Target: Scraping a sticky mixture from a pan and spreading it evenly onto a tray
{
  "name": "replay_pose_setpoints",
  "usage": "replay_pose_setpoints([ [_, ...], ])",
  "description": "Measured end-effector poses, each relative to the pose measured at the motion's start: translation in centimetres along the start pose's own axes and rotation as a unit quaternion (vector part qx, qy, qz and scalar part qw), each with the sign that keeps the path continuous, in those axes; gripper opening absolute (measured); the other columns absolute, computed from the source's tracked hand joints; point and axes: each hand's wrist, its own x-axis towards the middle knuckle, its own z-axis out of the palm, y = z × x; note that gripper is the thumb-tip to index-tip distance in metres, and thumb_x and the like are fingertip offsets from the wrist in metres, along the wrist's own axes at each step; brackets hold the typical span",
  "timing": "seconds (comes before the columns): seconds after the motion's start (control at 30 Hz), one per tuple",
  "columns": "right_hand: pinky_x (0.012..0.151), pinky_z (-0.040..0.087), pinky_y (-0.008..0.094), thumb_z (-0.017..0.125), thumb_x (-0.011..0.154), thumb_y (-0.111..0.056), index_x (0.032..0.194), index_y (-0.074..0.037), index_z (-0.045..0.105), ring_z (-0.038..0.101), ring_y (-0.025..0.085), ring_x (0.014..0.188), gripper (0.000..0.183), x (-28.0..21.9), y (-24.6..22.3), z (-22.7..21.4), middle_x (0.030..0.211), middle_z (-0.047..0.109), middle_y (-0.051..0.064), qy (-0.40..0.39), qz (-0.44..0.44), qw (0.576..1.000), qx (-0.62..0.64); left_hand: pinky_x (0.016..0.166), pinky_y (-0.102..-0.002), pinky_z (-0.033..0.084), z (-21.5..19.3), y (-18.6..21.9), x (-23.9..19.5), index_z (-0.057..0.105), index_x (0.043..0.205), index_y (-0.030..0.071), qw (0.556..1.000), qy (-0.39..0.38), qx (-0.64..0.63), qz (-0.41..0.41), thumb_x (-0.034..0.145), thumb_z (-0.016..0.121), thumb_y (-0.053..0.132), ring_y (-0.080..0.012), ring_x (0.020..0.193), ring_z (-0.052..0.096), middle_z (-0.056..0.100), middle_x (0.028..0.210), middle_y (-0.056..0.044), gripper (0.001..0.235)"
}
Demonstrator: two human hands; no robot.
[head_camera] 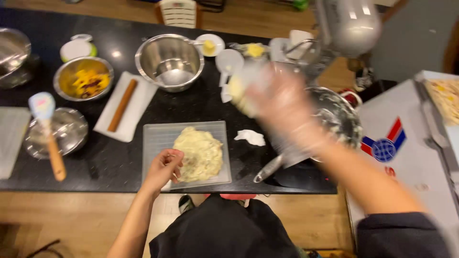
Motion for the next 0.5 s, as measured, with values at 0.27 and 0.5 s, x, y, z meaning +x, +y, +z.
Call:
replay_pose_setpoints([
  [0.27,0.059,0.053,0.039,0.060,0.114,-0.030,0.091,-0.024,0.065,0.064,0.022,0.069,0.024,-19.9,13.5,33.6,0.072,0.057,-0.003,-0.062,-0.348,0.870,-0.345,0.037,-0.037,0.061,-6.9,-8.5,-0.8,0.072,0.128,-0.008,0.978,0.166,-0.118,0.048,0.112,0.078,0.021,-0.0273,0.055,0.070,0.069,0.089,-0.019,0.034],
  [0.5,0.077,0.068,0.052,0.064,0.109,-0.062,0.091,-0.025,0.081,0.084,0.033,0.084,0.045,-11.4,7.3,21.6,0.084,0.078,0.002,-0.163,-0.134,0.947,-0.244,0.037,-0.036,0.061,-8.6,-12.6,-2.9,0.071,0.129,-0.006,0.969,0.181,-0.167,-0.010,0.114,0.077,0.025,-0.0271,0.052,0.070,0.066,0.089,-0.016,0.035],
])
